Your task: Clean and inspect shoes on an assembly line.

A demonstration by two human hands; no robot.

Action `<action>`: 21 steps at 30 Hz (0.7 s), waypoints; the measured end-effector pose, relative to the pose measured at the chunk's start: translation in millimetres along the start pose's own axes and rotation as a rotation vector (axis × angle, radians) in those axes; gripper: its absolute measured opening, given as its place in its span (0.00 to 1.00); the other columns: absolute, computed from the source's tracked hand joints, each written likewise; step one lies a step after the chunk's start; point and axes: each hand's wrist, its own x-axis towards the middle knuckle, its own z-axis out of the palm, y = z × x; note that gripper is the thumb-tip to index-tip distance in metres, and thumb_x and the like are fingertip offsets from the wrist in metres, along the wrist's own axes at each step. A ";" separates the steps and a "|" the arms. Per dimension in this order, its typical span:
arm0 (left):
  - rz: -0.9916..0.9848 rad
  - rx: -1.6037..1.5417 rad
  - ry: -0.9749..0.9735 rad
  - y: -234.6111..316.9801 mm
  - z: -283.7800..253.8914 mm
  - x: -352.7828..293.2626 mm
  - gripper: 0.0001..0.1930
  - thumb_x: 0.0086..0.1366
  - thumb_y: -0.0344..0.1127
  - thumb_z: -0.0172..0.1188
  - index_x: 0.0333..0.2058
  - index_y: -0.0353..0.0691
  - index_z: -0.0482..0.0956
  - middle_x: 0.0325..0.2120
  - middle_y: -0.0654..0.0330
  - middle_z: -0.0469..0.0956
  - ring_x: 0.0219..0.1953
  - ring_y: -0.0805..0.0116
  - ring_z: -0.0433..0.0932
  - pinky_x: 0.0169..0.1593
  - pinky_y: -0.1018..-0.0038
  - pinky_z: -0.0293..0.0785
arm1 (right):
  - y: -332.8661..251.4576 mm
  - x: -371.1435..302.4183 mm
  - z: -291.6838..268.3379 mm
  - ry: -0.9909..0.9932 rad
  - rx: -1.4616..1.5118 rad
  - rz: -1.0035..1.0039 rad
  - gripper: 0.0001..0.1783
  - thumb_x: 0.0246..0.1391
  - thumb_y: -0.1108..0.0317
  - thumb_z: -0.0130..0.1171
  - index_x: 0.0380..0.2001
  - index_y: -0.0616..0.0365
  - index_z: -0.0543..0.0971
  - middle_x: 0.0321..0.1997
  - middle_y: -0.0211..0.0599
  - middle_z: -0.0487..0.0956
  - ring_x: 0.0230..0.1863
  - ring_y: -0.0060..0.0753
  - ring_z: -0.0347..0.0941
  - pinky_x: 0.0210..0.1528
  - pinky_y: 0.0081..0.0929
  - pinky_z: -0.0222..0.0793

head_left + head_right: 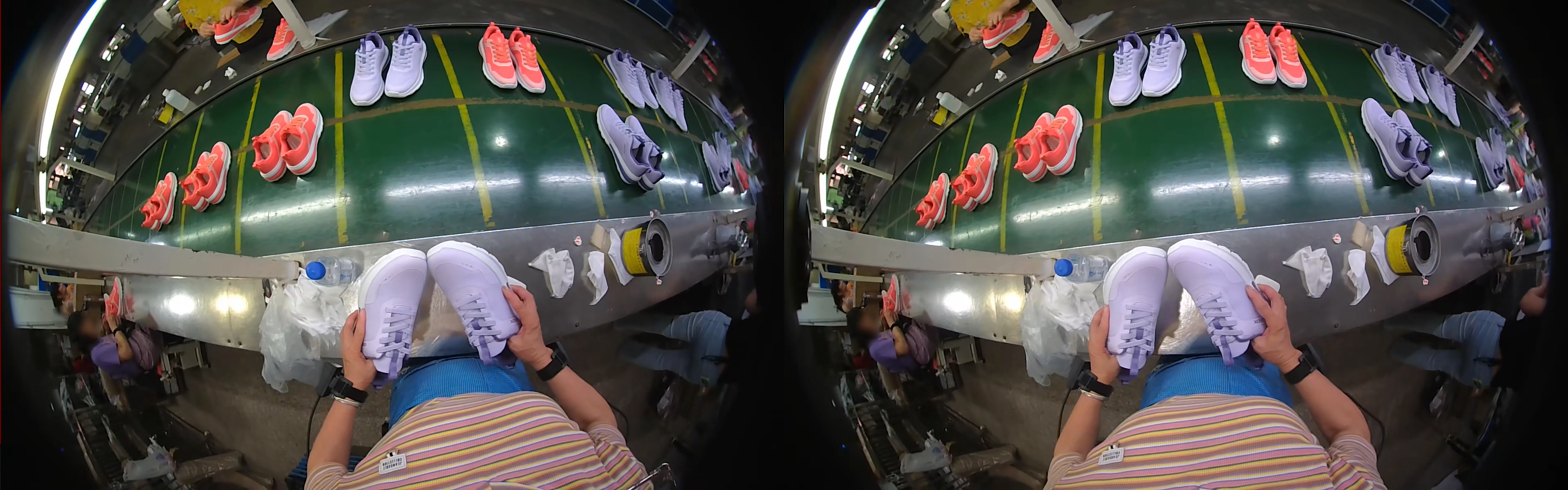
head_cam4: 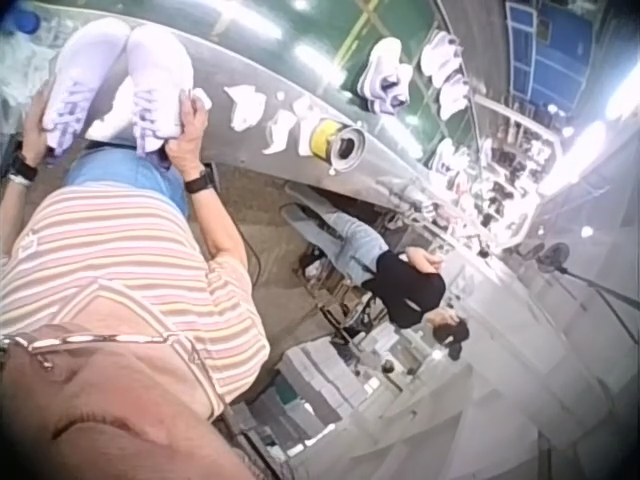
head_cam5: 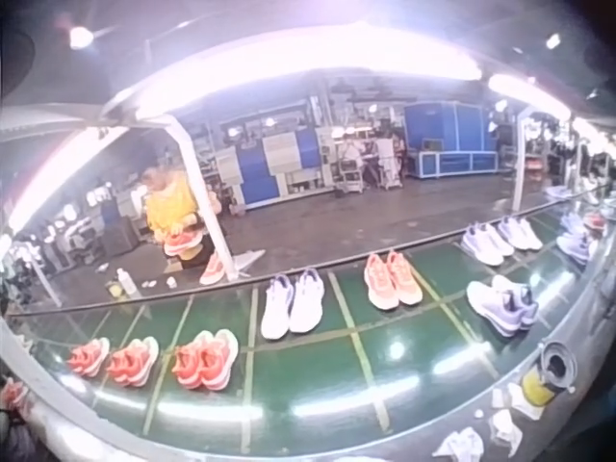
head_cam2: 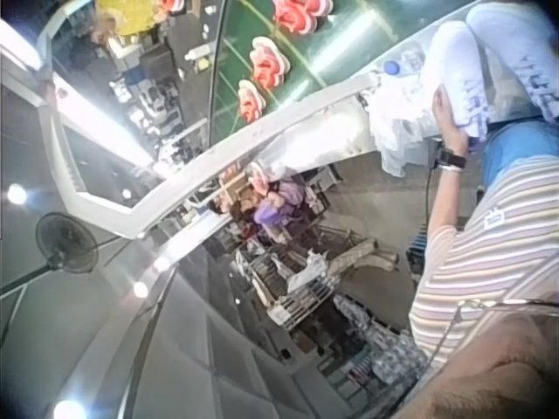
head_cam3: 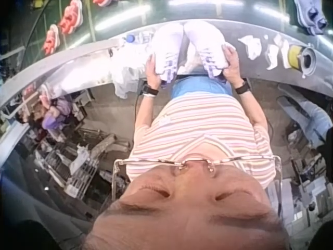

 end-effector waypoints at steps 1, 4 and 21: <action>-0.009 0.032 0.022 4.9 1.6 -0.2 0.41 0.43 0.28 0.61 0.60 0.41 0.60 0.54 0.46 0.61 0.54 0.47 0.62 0.57 0.63 0.57 | 0.2 -0.4 2.1 0.010 -0.051 -0.001 0.40 0.30 0.75 0.60 0.55 0.51 0.68 0.55 0.49 0.62 0.56 0.50 0.59 0.60 0.36 0.53; -0.055 0.143 0.057 15.0 8.4 -4.2 0.42 0.40 0.28 0.63 0.59 0.42 0.61 0.52 0.45 0.61 0.53 0.46 0.60 0.57 0.60 0.56 | -0.9 -1.3 12.1 0.025 -0.131 0.015 0.41 0.29 0.75 0.59 0.56 0.49 0.68 0.55 0.49 0.62 0.55 0.51 0.58 0.59 0.38 0.52; -0.137 0.262 -0.100 34.6 41.4 -4.1 0.52 0.38 0.38 0.72 0.61 0.40 0.52 0.51 0.40 0.53 0.51 0.44 0.56 0.56 0.56 0.54 | -34.5 10.0 38.5 -0.057 -0.399 0.045 0.50 0.23 0.64 0.72 0.58 0.47 0.64 0.53 0.52 0.58 0.54 0.55 0.56 0.58 0.46 0.51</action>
